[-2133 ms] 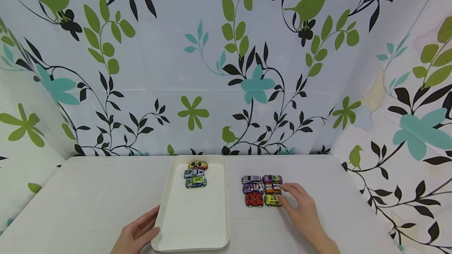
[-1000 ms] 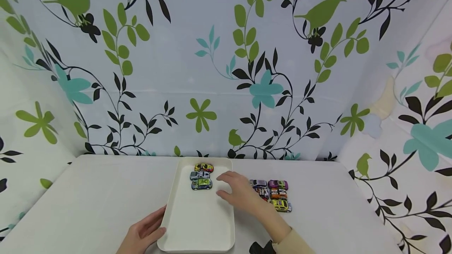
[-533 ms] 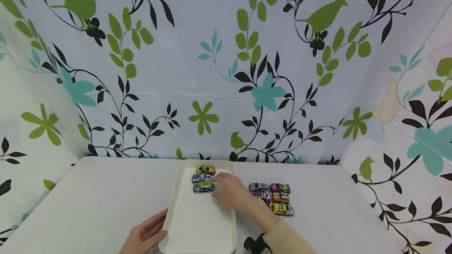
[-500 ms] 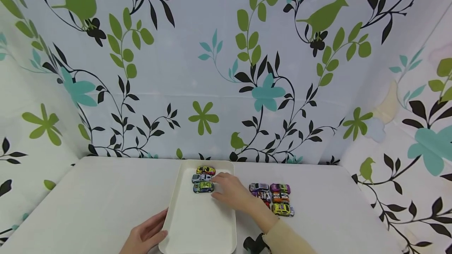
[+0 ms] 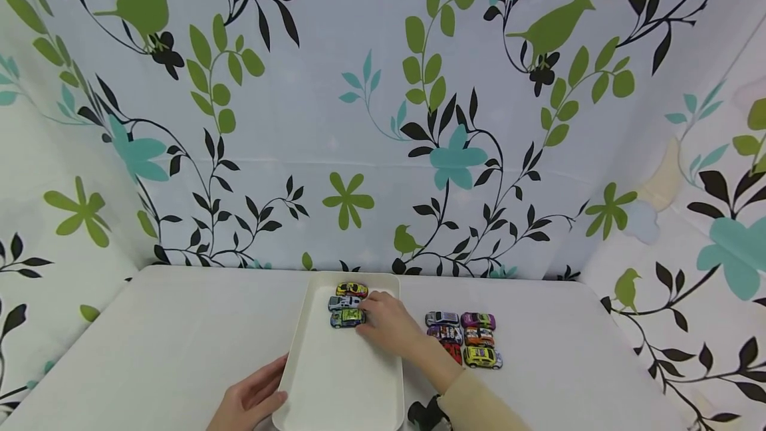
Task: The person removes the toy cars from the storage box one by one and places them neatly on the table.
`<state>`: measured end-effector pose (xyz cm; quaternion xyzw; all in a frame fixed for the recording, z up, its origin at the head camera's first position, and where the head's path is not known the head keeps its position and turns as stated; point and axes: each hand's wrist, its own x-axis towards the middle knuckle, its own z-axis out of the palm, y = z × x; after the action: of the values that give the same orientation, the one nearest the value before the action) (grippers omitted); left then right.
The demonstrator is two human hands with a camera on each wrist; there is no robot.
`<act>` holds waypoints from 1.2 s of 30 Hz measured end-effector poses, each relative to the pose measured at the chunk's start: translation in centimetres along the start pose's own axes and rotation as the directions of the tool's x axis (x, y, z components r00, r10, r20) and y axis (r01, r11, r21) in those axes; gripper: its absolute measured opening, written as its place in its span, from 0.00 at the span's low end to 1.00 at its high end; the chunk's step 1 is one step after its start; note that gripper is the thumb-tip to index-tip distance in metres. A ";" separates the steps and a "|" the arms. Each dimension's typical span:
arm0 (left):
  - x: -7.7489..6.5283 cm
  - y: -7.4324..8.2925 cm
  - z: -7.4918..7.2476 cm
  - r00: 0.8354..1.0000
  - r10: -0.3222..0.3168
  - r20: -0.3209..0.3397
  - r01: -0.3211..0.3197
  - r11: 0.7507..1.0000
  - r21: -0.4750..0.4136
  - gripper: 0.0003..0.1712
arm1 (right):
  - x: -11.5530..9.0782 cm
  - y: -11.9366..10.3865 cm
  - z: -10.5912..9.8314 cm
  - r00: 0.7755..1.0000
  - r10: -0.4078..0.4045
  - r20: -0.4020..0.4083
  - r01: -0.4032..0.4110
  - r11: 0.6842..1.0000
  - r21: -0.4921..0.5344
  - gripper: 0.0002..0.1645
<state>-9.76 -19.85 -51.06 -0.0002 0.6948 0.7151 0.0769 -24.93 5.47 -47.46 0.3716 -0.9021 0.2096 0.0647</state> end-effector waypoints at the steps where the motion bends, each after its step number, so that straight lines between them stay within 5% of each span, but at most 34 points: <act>1: 0.0 0.0 0.0 1.000 -0.001 0.000 0.001 1.000 0.001 0.42 | 0.0 0.1 0.1 1.000 0.000 -0.010 0.000 1.000 0.002 0.20; 36: 0.0 0.1 0.3 0.999 0.014 -0.052 -0.012 0.999 0.032 0.41 | -0.6 0.2 0.1 0.999 0.029 -0.031 -0.026 0.996 0.086 0.16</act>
<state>-9.75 -19.55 -50.96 -0.0132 0.7077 0.7043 0.0543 -24.67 5.92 -47.76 0.3582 -0.8961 0.2550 0.0604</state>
